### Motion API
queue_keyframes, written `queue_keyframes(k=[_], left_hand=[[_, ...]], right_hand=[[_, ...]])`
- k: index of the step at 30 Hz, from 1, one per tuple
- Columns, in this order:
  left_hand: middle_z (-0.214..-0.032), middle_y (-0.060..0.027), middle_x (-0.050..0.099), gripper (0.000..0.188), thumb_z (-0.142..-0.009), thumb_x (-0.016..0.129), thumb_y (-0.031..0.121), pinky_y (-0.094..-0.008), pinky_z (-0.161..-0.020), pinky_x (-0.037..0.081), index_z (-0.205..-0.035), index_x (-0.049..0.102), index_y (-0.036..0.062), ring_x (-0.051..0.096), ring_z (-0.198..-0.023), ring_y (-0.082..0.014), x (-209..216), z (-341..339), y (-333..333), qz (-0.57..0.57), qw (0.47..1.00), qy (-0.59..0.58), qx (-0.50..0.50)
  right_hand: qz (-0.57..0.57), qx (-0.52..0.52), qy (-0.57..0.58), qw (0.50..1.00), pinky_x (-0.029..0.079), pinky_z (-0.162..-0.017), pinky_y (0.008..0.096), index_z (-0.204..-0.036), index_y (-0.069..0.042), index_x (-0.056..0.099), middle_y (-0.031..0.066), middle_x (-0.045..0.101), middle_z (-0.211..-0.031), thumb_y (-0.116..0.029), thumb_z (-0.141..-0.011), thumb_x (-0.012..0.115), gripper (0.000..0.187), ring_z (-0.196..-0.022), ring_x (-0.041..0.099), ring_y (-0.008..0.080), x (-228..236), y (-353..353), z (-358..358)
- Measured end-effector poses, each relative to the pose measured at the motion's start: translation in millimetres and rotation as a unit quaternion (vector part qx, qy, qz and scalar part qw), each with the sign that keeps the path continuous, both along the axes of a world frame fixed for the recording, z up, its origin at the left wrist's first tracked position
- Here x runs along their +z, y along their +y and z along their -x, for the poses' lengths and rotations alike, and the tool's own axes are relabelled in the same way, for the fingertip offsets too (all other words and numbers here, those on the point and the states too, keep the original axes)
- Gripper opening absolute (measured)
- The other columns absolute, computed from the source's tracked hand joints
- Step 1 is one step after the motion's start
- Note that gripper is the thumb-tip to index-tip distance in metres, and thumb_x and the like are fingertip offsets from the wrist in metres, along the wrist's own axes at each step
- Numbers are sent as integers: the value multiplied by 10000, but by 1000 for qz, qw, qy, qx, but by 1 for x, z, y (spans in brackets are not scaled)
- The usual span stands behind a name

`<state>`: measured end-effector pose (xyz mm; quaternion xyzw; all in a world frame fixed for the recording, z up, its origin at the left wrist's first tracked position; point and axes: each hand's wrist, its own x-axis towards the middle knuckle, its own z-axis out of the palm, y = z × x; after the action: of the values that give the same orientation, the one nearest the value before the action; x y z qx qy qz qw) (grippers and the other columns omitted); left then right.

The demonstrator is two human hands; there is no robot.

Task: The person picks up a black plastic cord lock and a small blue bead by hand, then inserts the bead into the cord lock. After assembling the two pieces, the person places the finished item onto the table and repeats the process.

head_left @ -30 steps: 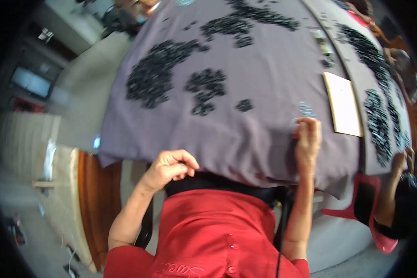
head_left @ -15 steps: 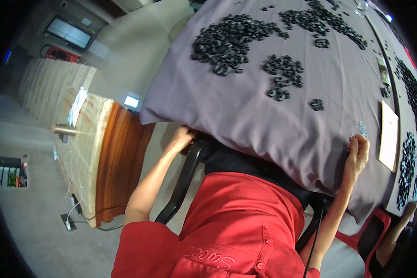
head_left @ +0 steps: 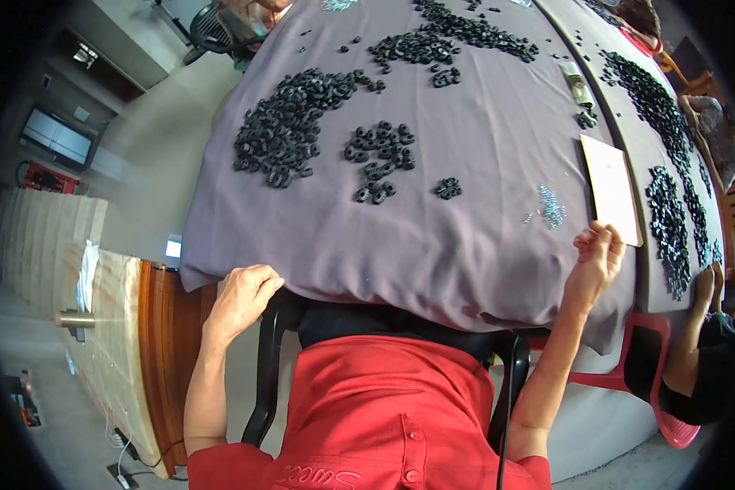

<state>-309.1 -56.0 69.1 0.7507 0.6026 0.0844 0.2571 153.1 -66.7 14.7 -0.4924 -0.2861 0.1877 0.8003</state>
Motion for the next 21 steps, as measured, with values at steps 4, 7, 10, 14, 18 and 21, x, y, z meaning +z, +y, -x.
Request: queue_keyframes(k=[4, 7, 10, 14, 18, 21], left_hand=[[-754, -135, 585, 96, -812, 632, 81, -363, -610, 458, -838, 603, -6, 601, -668, -294, -2, -60, 27, -113, 988, -87, -53], [-794, -122, 558, 115, -793, 650, 56, -357, -618, 466, -886, 603, 7, 597, -684, -280, -11, -104, 46, -193, 973, -107, -64], [-870, -134, 539, 221, -787, 668, 100, -385, -675, 473, -978, 595, 17, 580, -776, -305, -27, -136, 73, -255, 961, -82, -64], [-939, -133, 500, 286, -802, 662, 151, -405, -724, 473, -1047, 586, 25, 561, -854, -317, -58, -150, 97, -289, 956, -19, -53], [-920, -109, 486, 232, -804, 643, 116, -392, -704, 475, -1013, 605, 24, 549, -838, -285, -54, -159, 95, -307, 947, -8, -99], [-913, -102, 488, 195, -793, 644, 94, -389, -701, 471, -972, 612, 23, 544, -839, -280, -50, -160, 95, -291, 950, -10, -110]], right_hand=[[-106, -53, 47, 992, 434, -587, 241, -1008, -31, 501, 70, 564, -831, -117, -956, 478, 103, -639, 491, 115, 20, -25, -35], [-36, -132, -146, 980, 413, -585, 217, -971, -30, 508, 49, 532, -800, -78, -945, 478, 62, -642, 464, 93, 39, -29, -2], [52, -5, -301, 952, 438, -595, 251, -982, -36, 545, 53, 568, -791, 1, -883, 500, 115, -652, 537, 128, 32, -25, 31], [101, 147, -291, 940, 474, -636, 280, -930, 12, 562, 129, 583, -783, 53, -823, 538, 118, -700, 603, 210, 14, -7, 65], [149, 188, -238, 941, 468, -658, 241, -967, 14, 564, 74, 622, -758, -4, -868, 532, 105, -717, 604, 129, -10, -4, 64], [177, 216, -204, 938, 473, -665, 247, -974, 20, 561, 76, 626, -767, -6, -868, 536, 111, -723, 610, 134, -14, -1, 60]])
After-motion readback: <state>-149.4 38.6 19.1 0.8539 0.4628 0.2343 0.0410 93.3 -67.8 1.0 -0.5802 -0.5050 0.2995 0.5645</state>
